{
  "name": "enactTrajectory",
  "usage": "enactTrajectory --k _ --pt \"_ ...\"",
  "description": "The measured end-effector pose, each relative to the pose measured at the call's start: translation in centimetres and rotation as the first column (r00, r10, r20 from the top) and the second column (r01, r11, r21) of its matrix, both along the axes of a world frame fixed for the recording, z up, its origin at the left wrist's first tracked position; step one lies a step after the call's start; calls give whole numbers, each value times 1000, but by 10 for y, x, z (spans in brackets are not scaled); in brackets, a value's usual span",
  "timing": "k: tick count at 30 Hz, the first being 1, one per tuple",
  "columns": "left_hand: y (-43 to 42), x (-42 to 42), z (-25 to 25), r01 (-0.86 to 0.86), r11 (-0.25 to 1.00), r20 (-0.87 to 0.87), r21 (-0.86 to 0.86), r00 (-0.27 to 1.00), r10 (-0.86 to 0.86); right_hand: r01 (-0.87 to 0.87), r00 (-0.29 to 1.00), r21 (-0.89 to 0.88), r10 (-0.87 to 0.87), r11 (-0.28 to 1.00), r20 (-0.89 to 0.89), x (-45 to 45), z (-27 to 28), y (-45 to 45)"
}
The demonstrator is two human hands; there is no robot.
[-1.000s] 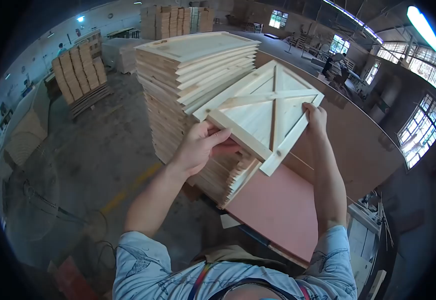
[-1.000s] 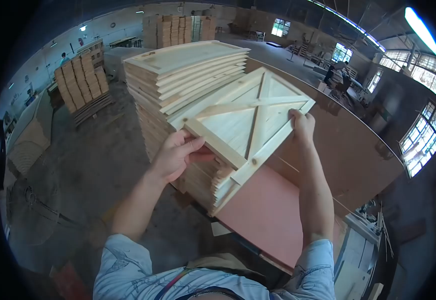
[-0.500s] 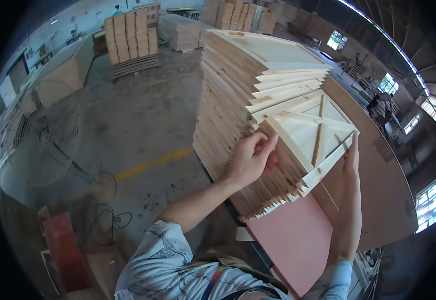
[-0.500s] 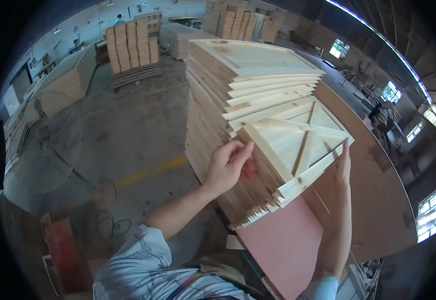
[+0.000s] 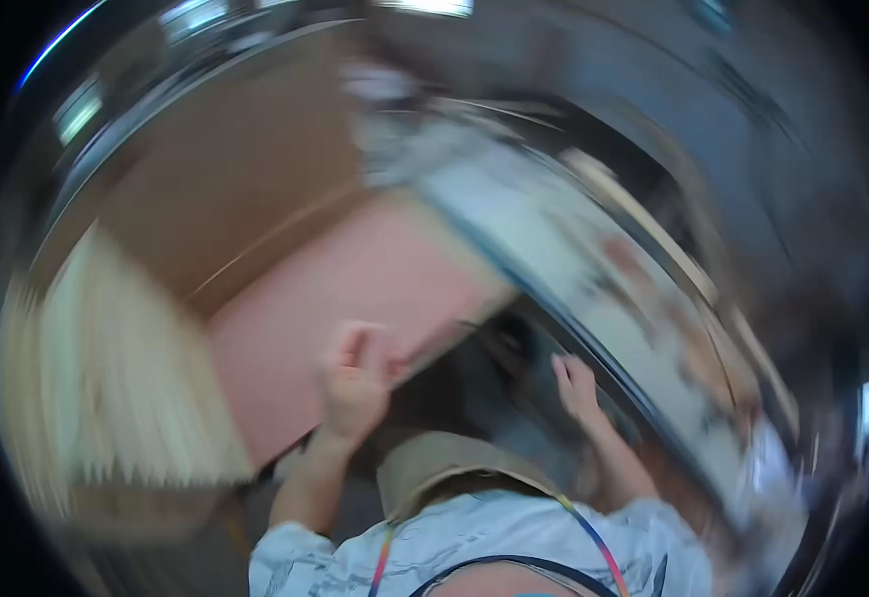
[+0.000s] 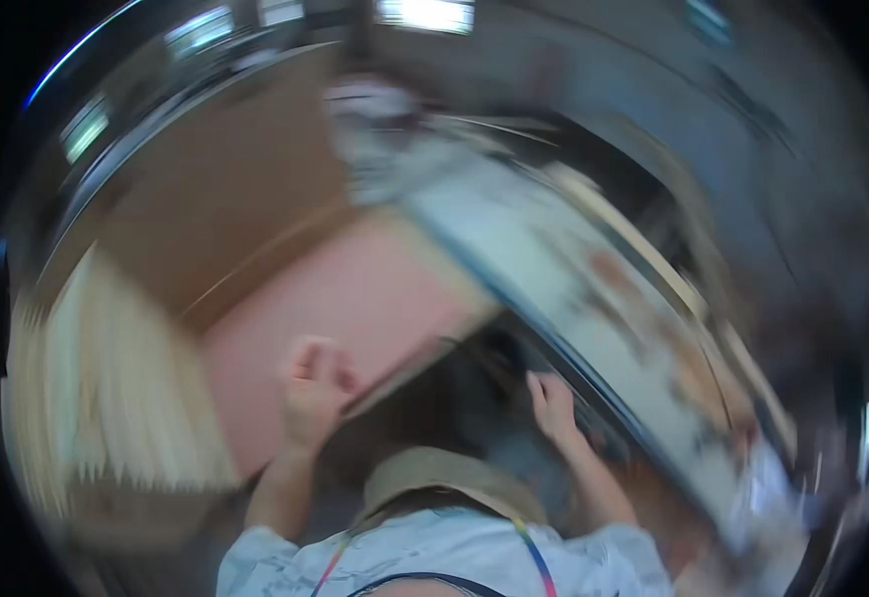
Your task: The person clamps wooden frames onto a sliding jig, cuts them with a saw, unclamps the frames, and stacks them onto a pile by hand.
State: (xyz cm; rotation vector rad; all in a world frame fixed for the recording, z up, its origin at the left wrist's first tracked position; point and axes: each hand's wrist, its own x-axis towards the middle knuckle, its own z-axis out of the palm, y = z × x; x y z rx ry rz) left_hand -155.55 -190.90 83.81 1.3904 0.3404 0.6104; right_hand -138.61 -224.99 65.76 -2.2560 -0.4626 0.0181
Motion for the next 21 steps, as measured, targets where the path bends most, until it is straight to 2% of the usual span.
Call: enactTrajectory --k 1,2,3,4,5,7,8,9,10,11,13,14,15,17,19,21 --pt "-23 42 6 108 993 -51 46 993 -106 137 988 -85 -130 987 87 3 0 -58" --pt "-49 88 10 243 967 -59 82 969 -239 267 964 -175 -260 948 58 3 1 -109" --pt "-83 136 14 344 932 -60 118 939 -339 405 914 -154 -392 901 106 0 -5 -154" --pt "-125 176 23 452 872 -64 186 892 -448 449 885 -112 -425 887 189 1 -21 -196" --pt "-170 222 36 517 814 -39 264 849 -527 532 840 -104 -510 840 184 -1 -31 -229" --pt "-274 292 60 556 696 -9 453 784 -621 566 798 -38 -535 824 276 -4 -53 -283" --pt "-324 327 69 564 637 -38 525 763 -645 599 777 -19 -575 800 256 -2 -58 -298" --pt "-373 365 80 571 569 -70 591 740 -669 567 786 -9 -538 824 303 -1 -56 -308" --pt "-421 406 73 574 514 -87 638 717 -692 524 795 -12 -484 852 365 4 -54 -326" --pt "-465 447 55 565 466 -94 681 699 -709 544 782 -5 -505 839 364 10 -55 -343" --pt "-541 503 27 577 102 -351 811 619 -703 600 744 66 -586 798 321 15 -61 -364" --pt "-568 523 10 563 -160 -497 811 519 -696 605 746 57 -590 795 309 18 -65 -376" --pt "-596 545 -5 501 -415 -635 759 428 -643 635 716 78 -623 769 316 19 -68 -382" --pt "-651 581 -38 402 -800 -883 446 342 -321 604 756 107 -610 790 238 20 -70 -385" --pt "-702 603 -69 438 -861 -948 258 287 -138 641 705 175 -664 747 249 22 -68 -389" --pt "-730 630 -134 449 -726 -853 521 288 -434 671 658 220 -706 708 261 21 -67 -392"
